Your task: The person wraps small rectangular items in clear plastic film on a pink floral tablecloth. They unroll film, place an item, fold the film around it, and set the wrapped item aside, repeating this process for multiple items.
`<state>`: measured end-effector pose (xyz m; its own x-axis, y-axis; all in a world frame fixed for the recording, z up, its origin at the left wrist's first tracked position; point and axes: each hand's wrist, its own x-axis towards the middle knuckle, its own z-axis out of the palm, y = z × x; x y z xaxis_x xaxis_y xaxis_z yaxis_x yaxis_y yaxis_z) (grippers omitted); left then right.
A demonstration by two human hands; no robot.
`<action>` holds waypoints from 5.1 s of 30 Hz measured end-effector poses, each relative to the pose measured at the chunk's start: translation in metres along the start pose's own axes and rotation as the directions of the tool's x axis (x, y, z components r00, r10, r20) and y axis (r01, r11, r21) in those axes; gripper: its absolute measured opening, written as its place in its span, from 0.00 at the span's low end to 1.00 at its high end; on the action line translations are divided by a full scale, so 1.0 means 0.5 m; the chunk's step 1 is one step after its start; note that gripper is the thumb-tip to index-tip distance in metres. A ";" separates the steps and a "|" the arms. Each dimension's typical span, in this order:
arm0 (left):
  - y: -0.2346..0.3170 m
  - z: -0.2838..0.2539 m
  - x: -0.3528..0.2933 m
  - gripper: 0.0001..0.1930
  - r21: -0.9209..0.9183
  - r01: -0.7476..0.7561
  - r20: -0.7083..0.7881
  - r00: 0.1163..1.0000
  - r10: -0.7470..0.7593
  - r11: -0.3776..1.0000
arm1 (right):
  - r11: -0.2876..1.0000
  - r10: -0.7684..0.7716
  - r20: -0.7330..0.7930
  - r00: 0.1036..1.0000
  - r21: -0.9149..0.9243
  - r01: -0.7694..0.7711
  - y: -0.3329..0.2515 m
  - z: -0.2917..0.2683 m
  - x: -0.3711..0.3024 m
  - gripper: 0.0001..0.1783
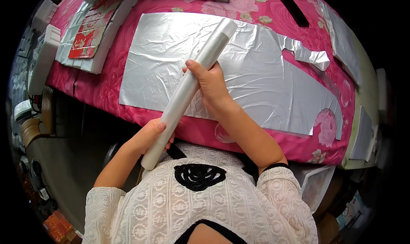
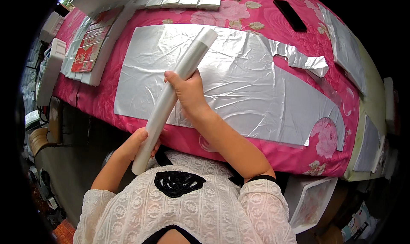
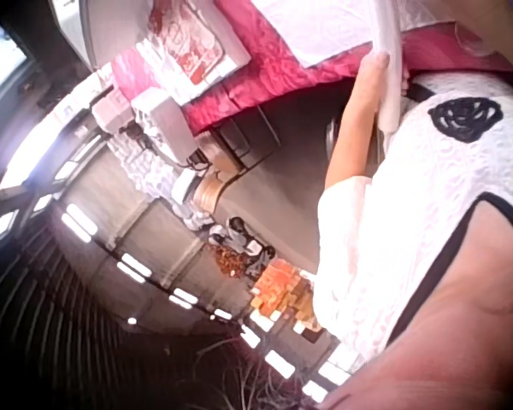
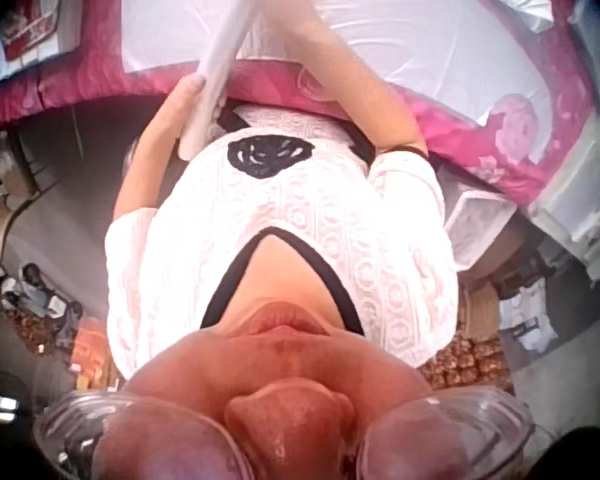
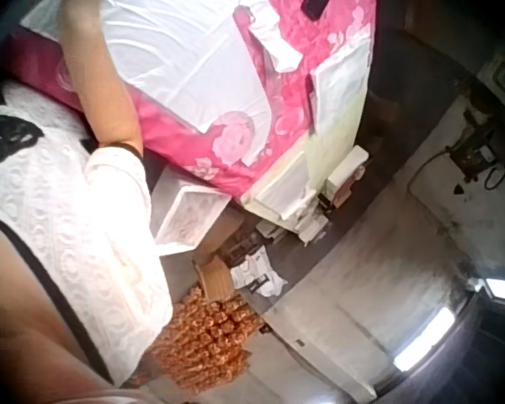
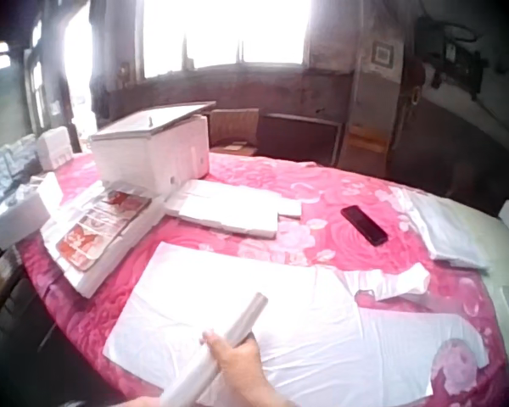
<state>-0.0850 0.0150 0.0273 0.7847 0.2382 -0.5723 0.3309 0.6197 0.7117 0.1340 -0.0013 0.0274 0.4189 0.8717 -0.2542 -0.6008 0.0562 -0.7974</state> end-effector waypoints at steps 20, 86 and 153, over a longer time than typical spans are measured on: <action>-0.057 -0.036 -0.061 0.38 -0.119 0.192 0.125 0.976 -0.177 0.974 | 0.617 0.325 0.145 0.935 -0.782 -0.093 -0.153 -0.133 0.101 0.15; -0.049 0.167 0.146 0.42 0.806 -0.447 0.567 0.770 0.293 -0.387 | -0.318 -0.320 0.649 0.690 -0.760 0.567 -0.187 -0.244 0.117 0.26; 0.037 0.136 0.233 0.40 0.952 -0.202 0.299 0.776 0.555 -0.230 | -0.317 -0.379 0.453 0.807 -0.883 0.346 -0.103 -0.182 -0.055 0.27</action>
<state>0.0481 0.0035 0.0014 0.9495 0.3053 0.0725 0.2643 -0.9026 0.3399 0.2156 -0.0723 0.0257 0.2579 0.9025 0.3448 0.9366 -0.1459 -0.3185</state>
